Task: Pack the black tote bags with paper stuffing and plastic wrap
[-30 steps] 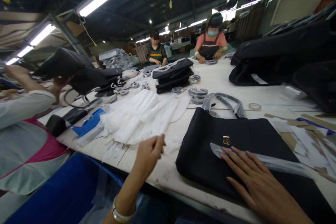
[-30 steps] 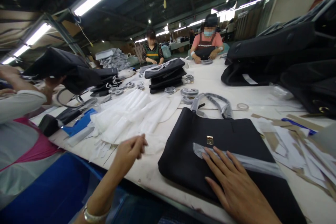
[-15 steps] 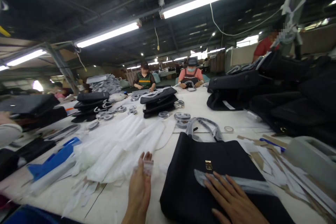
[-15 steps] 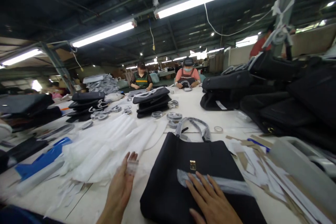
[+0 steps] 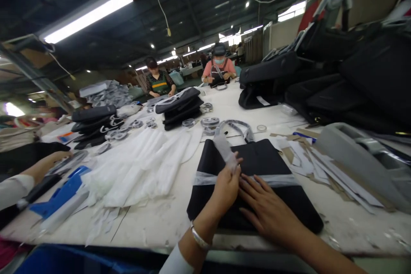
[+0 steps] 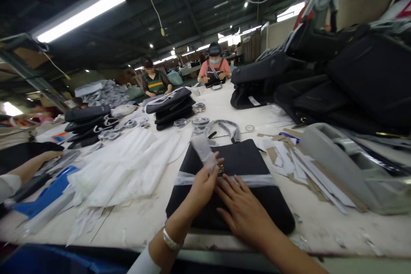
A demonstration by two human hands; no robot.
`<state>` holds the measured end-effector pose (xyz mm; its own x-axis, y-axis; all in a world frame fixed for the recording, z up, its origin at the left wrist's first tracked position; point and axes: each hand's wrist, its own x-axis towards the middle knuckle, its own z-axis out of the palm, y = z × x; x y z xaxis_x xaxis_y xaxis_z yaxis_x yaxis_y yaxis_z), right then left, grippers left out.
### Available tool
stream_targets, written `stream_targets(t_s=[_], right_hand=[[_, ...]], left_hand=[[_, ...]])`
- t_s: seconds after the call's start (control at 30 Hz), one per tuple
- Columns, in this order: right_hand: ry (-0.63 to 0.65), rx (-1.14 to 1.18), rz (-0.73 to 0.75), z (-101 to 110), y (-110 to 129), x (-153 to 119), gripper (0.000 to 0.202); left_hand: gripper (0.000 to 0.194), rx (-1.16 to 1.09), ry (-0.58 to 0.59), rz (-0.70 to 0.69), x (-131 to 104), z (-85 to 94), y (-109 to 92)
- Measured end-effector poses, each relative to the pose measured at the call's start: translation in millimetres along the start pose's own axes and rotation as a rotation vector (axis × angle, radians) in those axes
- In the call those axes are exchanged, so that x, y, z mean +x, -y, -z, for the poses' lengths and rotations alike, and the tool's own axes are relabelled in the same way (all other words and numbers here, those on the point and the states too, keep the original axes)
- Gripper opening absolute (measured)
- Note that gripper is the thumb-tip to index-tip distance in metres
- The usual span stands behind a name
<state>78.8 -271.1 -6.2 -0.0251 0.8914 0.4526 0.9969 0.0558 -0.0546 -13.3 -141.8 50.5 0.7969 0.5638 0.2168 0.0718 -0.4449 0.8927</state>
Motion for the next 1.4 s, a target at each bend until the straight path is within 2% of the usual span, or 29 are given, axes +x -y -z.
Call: stream_targets(t_s=[0.07, 0.1, 0.17, 0.23, 0.33, 0.43, 0.53, 0.6, 0.7, 0.8, 0.97, 1.07, 1.17, 1.27, 1.4], right_hand=[[-0.001, 0.047, -0.037, -0.1, 1.9, -1.1, 0.045], [-0.001, 0.071, -0.063, -0.2, 3.0, -1.7, 0.039], [-0.014, 0.101, -0.104, 0.0, 4.6, -2.2, 0.033], [-0.042, 0.101, -0.104, 0.9, 5.1, -1.6, 0.038], [-0.073, 0.089, -0.076, 2.1, 3.5, 0.1, 0.047], [-0.057, 0.084, -0.078, 1.4, 1.6, 0.7, 0.050], [-0.046, 0.076, -0.080, -0.5, 1.2, 0.0, 0.052], [-0.051, 0.074, -0.083, -1.6, 1.5, -0.5, 0.052], [-0.052, 0.069, -0.086, -2.1, 2.1, -0.7, 0.052], [-0.021, 0.056, -0.077, -1.1, 2.3, -0.5, 0.055], [0.002, 0.079, -0.108, 0.2, 2.5, -0.5, 0.053], [-0.016, 0.110, -0.109, 0.1, 2.7, -1.6, 0.052], [-0.013, 0.144, -0.127, 0.9, 3.0, -2.4, 0.051], [-0.007, 0.178, -0.131, 3.2, 3.2, -1.8, 0.051], [0.030, 0.235, -0.138, 8.3, 3.2, 0.0, 0.052]], left_hand=[[0.053, 0.124, 0.195, -0.014, 2.9, -4.2, 7.9], [0.061, 0.170, 0.251, -0.041, 3.6, -2.3, 10.1], [0.081, 0.213, 0.292, -0.108, 4.2, 8.2, 11.1], [0.089, 0.277, 0.285, -0.151, 5.2, 24.3, 9.5], [0.078, 0.500, 0.276, -0.157, 7.5, 50.1, 5.6], [0.072, 0.713, 0.315, -0.117, 8.0, 68.5, -0.8], [0.060, 0.842, 0.326, -0.038, 6.5, 76.6, -9.3], [0.044, 0.816, 0.320, 0.024, 6.2, 77.5, -13.7], [0.026, 0.595, 0.316, 0.040, 9.0, 74.2, -17.3], [0.029, 0.386, 0.329, -0.021, 15.3, 65.6, -21.8], [0.032, 0.357, 0.378, -0.144, 27.2, 45.1, -33.1], [0.034, 0.315, 0.398, -0.152, 32.4, 33.8, -35.5], [0.035, 0.224, 0.432, -0.136, 35.6, 22.9, -31.4], [0.022, 0.195, 0.459, -0.117, 37.5, 11.2, -20.7], [0.018, 0.211, 0.416, -0.095, 40.7, -2.7, -0.1]])
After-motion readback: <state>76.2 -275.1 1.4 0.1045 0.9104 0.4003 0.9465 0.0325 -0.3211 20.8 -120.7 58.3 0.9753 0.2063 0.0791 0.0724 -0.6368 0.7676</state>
